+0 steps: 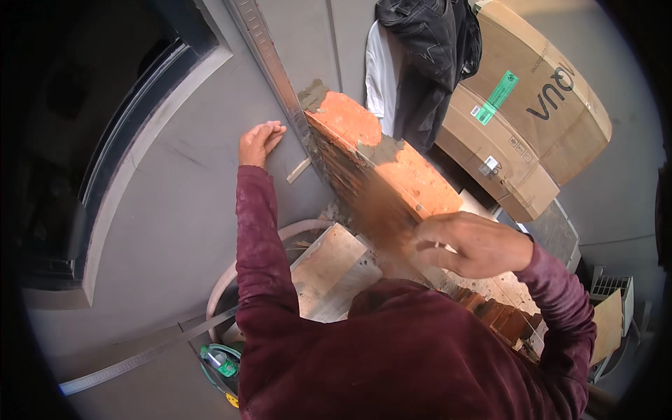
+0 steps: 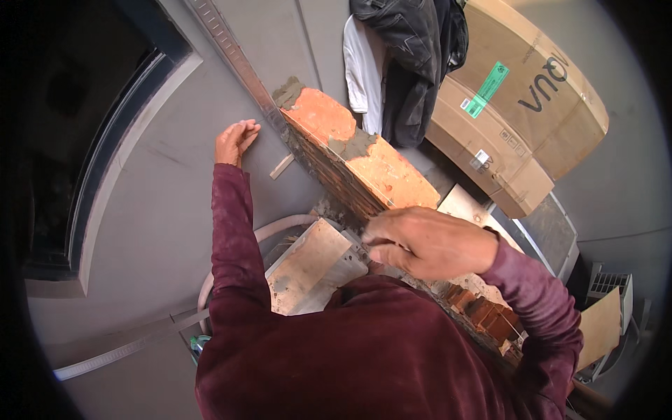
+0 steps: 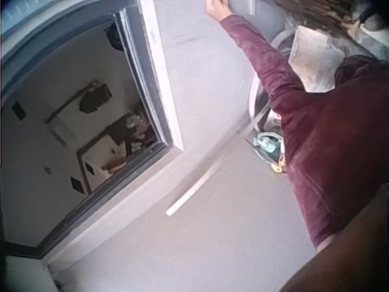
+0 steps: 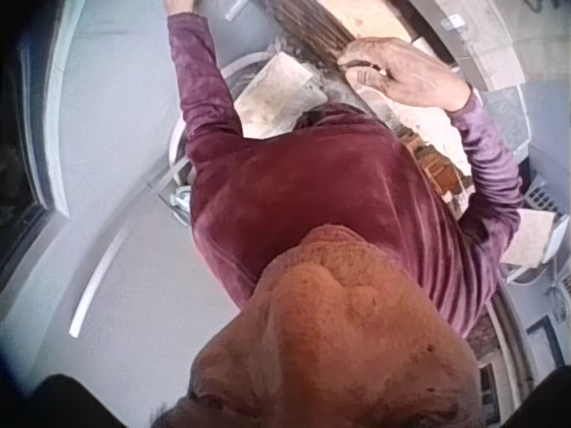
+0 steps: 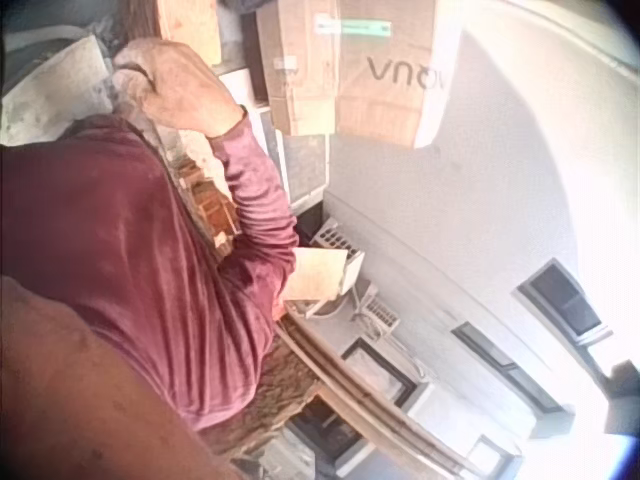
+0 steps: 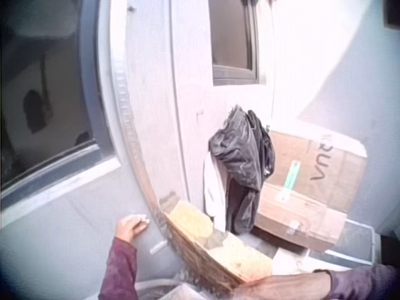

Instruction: The person sets up a horizontal guide string across a brick wall and secures it by tying it around a vertical metal profile and through the mortar joints of the bricks.

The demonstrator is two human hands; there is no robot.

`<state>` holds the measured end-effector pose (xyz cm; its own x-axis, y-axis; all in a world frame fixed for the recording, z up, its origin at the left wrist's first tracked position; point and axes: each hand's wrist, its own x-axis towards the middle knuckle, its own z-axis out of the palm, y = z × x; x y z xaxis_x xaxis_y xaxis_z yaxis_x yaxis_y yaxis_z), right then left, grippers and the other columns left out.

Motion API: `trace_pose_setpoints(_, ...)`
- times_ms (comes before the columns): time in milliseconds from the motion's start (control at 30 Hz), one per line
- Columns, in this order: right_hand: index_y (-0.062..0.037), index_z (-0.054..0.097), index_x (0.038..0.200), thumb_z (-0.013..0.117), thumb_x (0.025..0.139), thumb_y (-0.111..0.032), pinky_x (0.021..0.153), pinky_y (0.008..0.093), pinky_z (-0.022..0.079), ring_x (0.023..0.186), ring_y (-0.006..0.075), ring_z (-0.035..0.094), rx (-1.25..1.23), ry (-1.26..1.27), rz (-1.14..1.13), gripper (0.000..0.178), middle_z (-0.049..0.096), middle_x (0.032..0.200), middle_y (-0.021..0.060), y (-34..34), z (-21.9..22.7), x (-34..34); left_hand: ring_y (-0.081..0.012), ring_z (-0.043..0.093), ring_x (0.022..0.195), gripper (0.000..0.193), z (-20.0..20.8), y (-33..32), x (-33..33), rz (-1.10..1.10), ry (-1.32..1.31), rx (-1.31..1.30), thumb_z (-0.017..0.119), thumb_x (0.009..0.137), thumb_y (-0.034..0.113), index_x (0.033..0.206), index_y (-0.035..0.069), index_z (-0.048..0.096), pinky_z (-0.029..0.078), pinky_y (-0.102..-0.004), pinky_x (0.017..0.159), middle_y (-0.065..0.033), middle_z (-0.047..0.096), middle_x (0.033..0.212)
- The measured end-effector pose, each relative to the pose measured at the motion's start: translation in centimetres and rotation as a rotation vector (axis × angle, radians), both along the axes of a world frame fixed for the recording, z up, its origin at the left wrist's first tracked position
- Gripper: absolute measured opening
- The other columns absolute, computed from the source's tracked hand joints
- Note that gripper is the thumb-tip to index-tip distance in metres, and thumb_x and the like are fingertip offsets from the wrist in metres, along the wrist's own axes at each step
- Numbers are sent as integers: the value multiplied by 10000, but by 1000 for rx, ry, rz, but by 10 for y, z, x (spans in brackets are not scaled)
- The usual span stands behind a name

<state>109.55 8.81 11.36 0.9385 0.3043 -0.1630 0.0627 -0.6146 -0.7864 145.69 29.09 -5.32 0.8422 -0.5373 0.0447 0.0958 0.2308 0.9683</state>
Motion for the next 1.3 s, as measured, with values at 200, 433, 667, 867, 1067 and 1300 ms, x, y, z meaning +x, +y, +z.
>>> trace_pose_setpoints(200, 4, 504, 1286, 533, 946, -227, 874, 351, 490, 1084, 242, 570, 450, 432, -397, 412, 583, 1204, 144, 49, -81, 115, -185, 661, 905, 268, -10, 7, -1, -14, -69, 218, 562, 928, 47, 1164, -76, 596, 552, -252, 812, -129, 643, 1097)
trace_pose_setpoints(433, 1, 191, 1475, 508, 964, -253, 970, 356, 451, 1281, 221, 427, 777, 448, -778, 653, 484, 1350, 119, 93, -127, 213, -87, 584, 733, 302, -18, 15, 0, -82, -4, 157, 542, 943, 72, 1219, -42, 590, 471, -178, 603, -106, 645, 1096)
trace_pose_setpoints(667, 5, 574, 1154, 483, 949, -184, 691, 363, 489, 732, 162, 611, 840, 301, -818, 293, 639, 776, 25, 106, -132, 245, -88, 584, 781, 420, -50, 5, -12, -14, 112, -48, 541, 930, 58, 1340, -15, 488, 472, -193, 611, -77, 632, 1045)
trace_pose_setpoints(867, -24, 630, 1074, 448, 910, -123, 717, 407, 498, 842, 243, 634, -270, -269, -457, 264, 667, 907, 112, 123, -137, 286, -120, 605, 899, 574, -151, -6, -8, 263, -450, 195, 511, 950, 70, 1470, 43, 270, 496, -220, 722, -122, 569, 1197)
trace_pose_setpoints(1067, -40, 629, 1001, 466, 907, -200, 845, 387, 472, 880, 319, 622, -1060, -307, -187, 247, 645, 954, 166, 132, -158, 285, -140, 613, 949, 597, -79, -61, -71, 51, 147, -243, 548, 945, 71, 1470, 41, 264, 519, -250, 749, -142, 525, 1297)
trace_pose_setpoints(1300, -34, 603, 829, 520, 858, -160, 733, 394, 470, 682, 317, 634, -458, -525, -254, 153, 648, 691, 153, 95, -80, 219, -111, 580, 878, 601, -9, -21, -85, -21, 384, -569, 510, 959, 55, 1476, 13, 206, 492, -224, 713, -137, 493, 1321)
